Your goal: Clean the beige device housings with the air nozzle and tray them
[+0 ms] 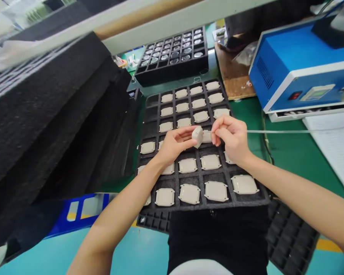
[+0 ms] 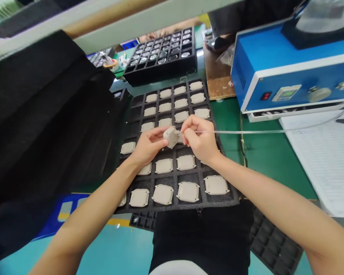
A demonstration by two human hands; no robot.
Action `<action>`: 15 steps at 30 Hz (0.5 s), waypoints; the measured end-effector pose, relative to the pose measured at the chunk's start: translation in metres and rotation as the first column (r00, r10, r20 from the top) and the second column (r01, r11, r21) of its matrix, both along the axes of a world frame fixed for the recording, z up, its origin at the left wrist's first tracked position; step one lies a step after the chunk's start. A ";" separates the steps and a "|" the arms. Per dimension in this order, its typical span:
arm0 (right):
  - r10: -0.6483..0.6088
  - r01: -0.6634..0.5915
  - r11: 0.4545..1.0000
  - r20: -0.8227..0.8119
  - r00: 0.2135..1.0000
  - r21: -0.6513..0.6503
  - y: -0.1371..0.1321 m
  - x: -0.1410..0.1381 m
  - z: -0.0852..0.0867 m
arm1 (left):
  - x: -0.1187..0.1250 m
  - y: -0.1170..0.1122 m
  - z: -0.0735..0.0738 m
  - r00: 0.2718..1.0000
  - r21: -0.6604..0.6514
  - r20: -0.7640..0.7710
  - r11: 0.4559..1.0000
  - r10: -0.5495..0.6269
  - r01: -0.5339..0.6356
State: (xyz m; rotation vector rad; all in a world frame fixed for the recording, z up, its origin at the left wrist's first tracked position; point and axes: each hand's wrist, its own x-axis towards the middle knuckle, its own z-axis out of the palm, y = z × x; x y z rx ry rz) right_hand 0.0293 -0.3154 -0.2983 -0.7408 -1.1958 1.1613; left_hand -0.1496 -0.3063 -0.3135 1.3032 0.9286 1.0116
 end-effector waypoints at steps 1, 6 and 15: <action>0.002 -0.002 1.000 0.000 1.000 0.001 0.000 0.000 0.000 | 0.000 0.000 0.000 1.000 0.016 -0.006 1.000 -0.008 0.008; -0.001 0.000 1.000 0.000 1.000 0.013 0.001 -0.001 0.000 | 0.000 -0.002 0.001 0.999 0.067 -0.036 0.997 -0.032 0.034; -0.005 0.005 1.000 0.018 1.000 0.012 0.001 -0.002 0.001 | 0.000 -0.002 0.001 0.998 0.076 -0.023 0.995 -0.055 0.057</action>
